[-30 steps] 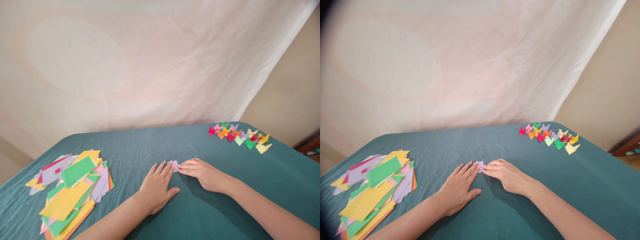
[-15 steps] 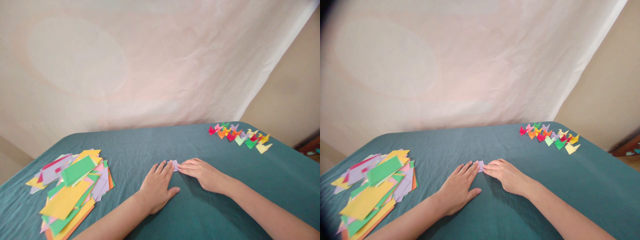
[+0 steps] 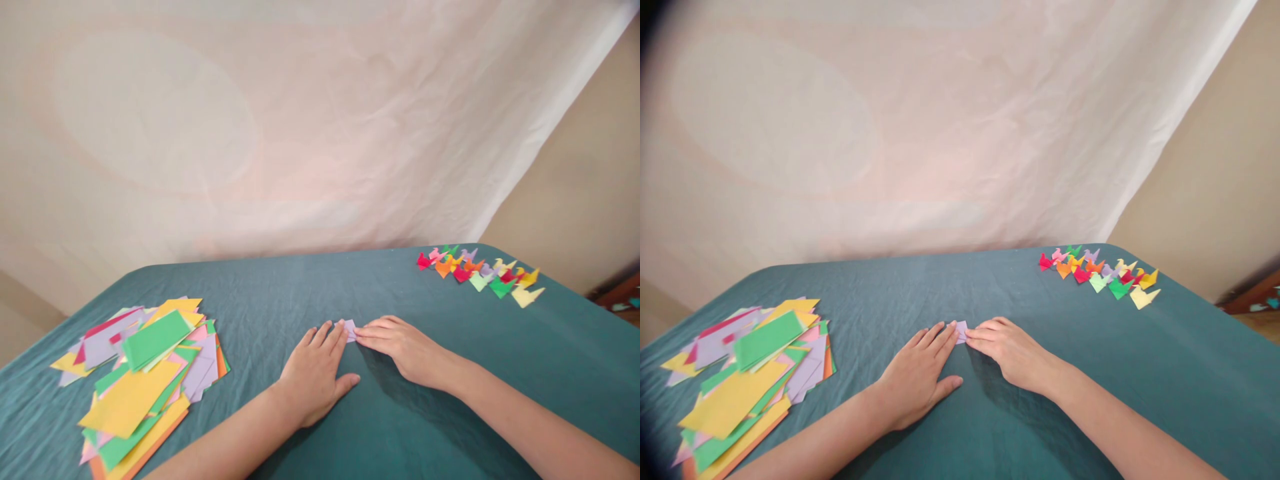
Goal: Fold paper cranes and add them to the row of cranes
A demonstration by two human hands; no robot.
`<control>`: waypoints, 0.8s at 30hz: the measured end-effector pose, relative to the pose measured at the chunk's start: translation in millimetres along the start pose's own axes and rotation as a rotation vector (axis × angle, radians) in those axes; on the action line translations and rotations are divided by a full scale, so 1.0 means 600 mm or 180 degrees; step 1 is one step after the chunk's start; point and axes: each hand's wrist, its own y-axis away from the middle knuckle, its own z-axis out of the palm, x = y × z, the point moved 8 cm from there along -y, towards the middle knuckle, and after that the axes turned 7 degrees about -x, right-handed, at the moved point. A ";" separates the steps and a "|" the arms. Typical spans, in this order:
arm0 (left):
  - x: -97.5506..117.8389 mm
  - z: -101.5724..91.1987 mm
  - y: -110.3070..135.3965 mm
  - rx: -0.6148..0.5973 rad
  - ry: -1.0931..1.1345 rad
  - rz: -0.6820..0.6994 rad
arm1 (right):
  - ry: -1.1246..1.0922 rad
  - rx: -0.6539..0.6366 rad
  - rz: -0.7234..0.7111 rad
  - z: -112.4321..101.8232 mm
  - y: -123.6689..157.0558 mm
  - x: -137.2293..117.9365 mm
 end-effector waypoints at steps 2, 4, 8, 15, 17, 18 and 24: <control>0.000 0.000 0.000 0.0007 -0.0011 -0.0009 | 0.0022 0.0031 0.0003 0.000 -0.001 0.000; 0.000 0.000 0.000 0.0001 -0.0032 -0.0020 | 0.0027 0.0075 0.0003 0.000 -0.001 0.001; 0.001 0.001 0.000 0.0003 -0.0049 -0.0051 | 0.0072 0.0129 0.0016 0.000 -0.003 0.002; 0.004 -0.012 0.002 0.0140 0.0003 -0.0040 | 0.0113 0.0111 0.0069 -0.002 -0.008 -0.003; 0.007 -0.018 0.004 0.0176 -0.0014 -0.0034 | 0.0089 0.0124 0.0075 -0.004 -0.008 -0.004; 0.007 -0.021 0.005 0.0187 -0.0022 -0.0045 | 0.0078 0.0127 0.0081 -0.005 -0.008 -0.004; 0.008 -0.029 0.007 0.0223 -0.0020 -0.0093 | 0.0044 0.0149 0.0086 -0.006 -0.008 -0.004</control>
